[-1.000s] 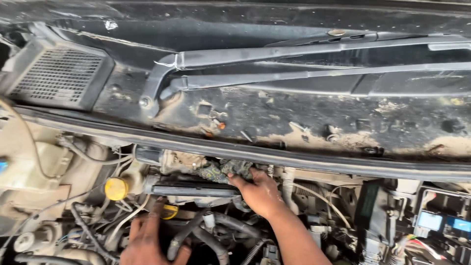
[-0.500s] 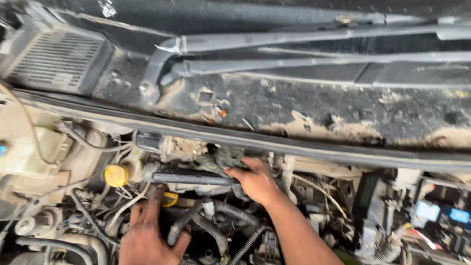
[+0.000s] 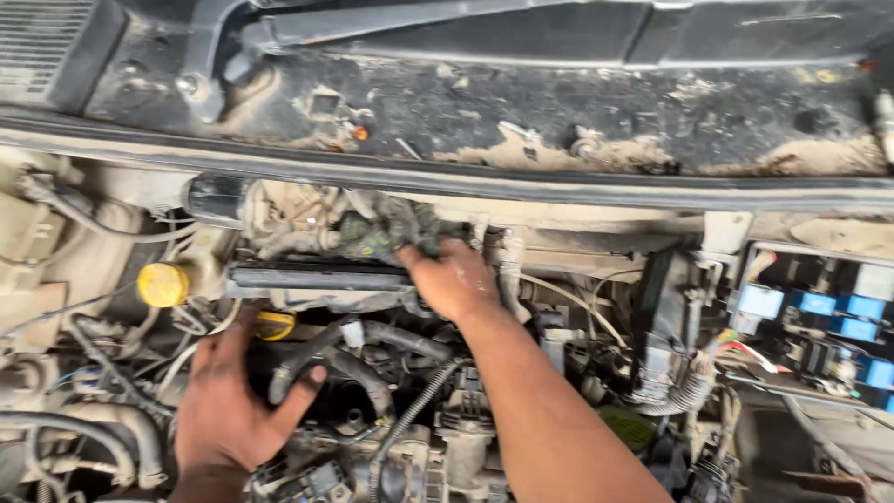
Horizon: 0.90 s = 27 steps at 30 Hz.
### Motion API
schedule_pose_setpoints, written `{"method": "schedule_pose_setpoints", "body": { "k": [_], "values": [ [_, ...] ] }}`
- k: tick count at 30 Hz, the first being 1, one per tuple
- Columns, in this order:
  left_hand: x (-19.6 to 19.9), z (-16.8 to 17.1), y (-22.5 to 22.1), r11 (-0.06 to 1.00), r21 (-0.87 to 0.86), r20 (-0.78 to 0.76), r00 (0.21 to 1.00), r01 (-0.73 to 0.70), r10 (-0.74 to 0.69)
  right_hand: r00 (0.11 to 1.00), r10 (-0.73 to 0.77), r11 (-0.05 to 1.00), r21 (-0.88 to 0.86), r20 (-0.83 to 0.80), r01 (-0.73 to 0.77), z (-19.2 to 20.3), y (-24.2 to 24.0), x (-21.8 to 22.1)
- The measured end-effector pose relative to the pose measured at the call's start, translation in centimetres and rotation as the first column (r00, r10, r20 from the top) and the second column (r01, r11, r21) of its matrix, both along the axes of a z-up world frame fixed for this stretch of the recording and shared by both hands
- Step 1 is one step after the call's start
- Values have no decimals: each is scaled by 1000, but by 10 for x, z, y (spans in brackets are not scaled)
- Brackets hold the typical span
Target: The person works in an open car engine bay, first removing a plastic component from beside the fuse box and setting it down, then using a cloth to wipe dust and dirt from the engine cover, hoses, and surrounding surfaces, moving the cloth across different areas of the engine.
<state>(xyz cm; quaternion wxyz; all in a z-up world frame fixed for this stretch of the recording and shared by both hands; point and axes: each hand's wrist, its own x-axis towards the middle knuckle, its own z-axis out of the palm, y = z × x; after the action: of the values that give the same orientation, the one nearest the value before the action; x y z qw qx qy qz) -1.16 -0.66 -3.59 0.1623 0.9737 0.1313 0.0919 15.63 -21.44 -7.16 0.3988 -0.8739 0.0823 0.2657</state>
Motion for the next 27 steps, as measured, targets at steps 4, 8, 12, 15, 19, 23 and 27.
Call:
{"method": "schedule_pose_setpoints", "body": {
  "k": [4, 8, 12, 15, 19, 23, 27],
  "values": [
    [-3, -6, 3, 998, -63, 67, 998, 5, -1, 996, 58, 981, 180, 72, -70, -16, 7, -2],
    [-2, -21, 15, 976, -150, 219, 968, 159, -124, 987, 33, 955, 287, 159, -78, -36, 10, -2],
    [-1, -32, 20, 990, -107, 207, 976, 90, -66, 968, 30, 870, 470, 250, -148, -25, 7, -8],
    [1, -46, 28, 990, -137, 198, 980, 45, -17, 982, -38, 878, 475, 186, -57, -19, 4, -9],
    [5, -65, 42, 987, -142, 215, 976, 75, -44, 968, -211, 904, 405, 136, 140, -45, 2, 0],
    [10, -79, 51, 986, -113, 239, 967, 121, -91, 999, -37, 999, -28, -26, 37, 5, -14, 3],
    [8, -65, 38, 994, -83, 221, 974, 65, -46, 997, 71, 997, 30, 1, -71, 10, -7, 2]
  ]
}}
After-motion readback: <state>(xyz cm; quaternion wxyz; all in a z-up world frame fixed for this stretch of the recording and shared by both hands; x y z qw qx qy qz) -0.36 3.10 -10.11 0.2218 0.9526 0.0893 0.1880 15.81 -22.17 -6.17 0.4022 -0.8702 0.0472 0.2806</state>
